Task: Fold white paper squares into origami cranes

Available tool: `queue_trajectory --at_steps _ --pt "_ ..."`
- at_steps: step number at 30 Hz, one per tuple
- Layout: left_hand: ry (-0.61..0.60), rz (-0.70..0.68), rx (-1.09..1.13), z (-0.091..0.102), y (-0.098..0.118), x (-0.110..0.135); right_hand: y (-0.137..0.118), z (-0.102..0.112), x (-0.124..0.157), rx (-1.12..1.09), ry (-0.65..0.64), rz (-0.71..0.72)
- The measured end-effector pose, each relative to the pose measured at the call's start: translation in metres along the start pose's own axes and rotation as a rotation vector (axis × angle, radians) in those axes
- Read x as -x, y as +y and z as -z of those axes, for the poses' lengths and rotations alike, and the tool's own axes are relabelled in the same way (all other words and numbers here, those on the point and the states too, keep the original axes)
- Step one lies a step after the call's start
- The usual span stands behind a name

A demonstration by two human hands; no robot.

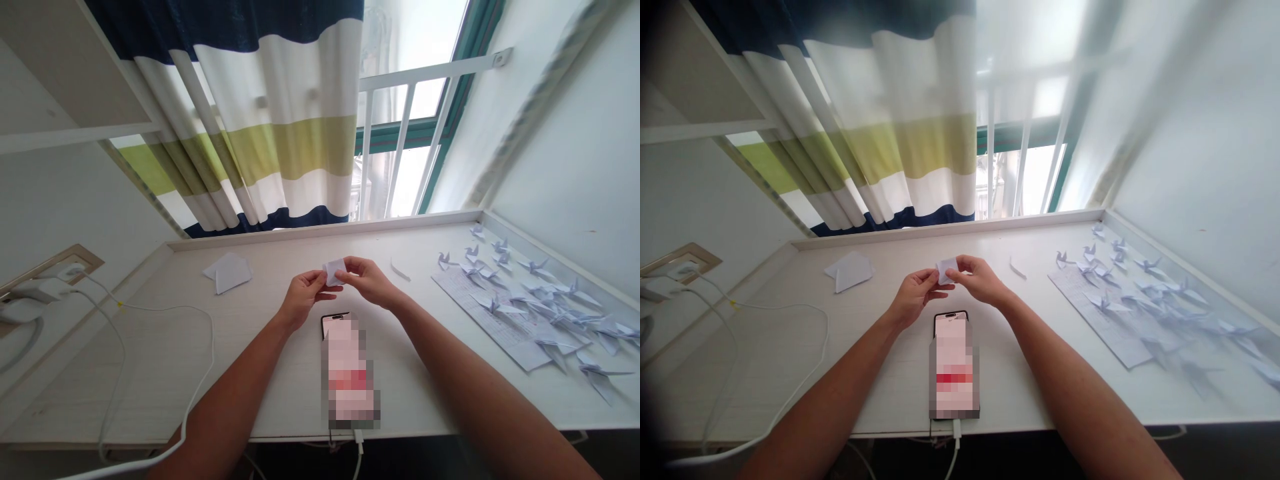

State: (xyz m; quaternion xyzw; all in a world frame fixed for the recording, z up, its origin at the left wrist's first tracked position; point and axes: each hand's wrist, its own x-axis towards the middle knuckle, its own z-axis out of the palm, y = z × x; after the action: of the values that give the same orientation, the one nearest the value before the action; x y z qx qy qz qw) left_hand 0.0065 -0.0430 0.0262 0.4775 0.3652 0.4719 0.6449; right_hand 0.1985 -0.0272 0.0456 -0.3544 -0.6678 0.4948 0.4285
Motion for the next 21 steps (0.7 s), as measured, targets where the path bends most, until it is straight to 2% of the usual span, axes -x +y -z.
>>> queue_trajectory --at_steps 9,17,21 --pt "-0.018 0.032 -0.019 -0.004 0.0 0.003 0.011 -0.006 -0.004 0.061 0.065 0.017" --pt "0.027 0.007 -0.043 -0.005 0.0 0.002 0.008 -0.018 -0.001 0.043 0.28 0.108" --pt "0.041 -0.011 -0.088 -0.007 0.0 0.003 0.001 -0.02 0.002 0.184 0.248 0.15"
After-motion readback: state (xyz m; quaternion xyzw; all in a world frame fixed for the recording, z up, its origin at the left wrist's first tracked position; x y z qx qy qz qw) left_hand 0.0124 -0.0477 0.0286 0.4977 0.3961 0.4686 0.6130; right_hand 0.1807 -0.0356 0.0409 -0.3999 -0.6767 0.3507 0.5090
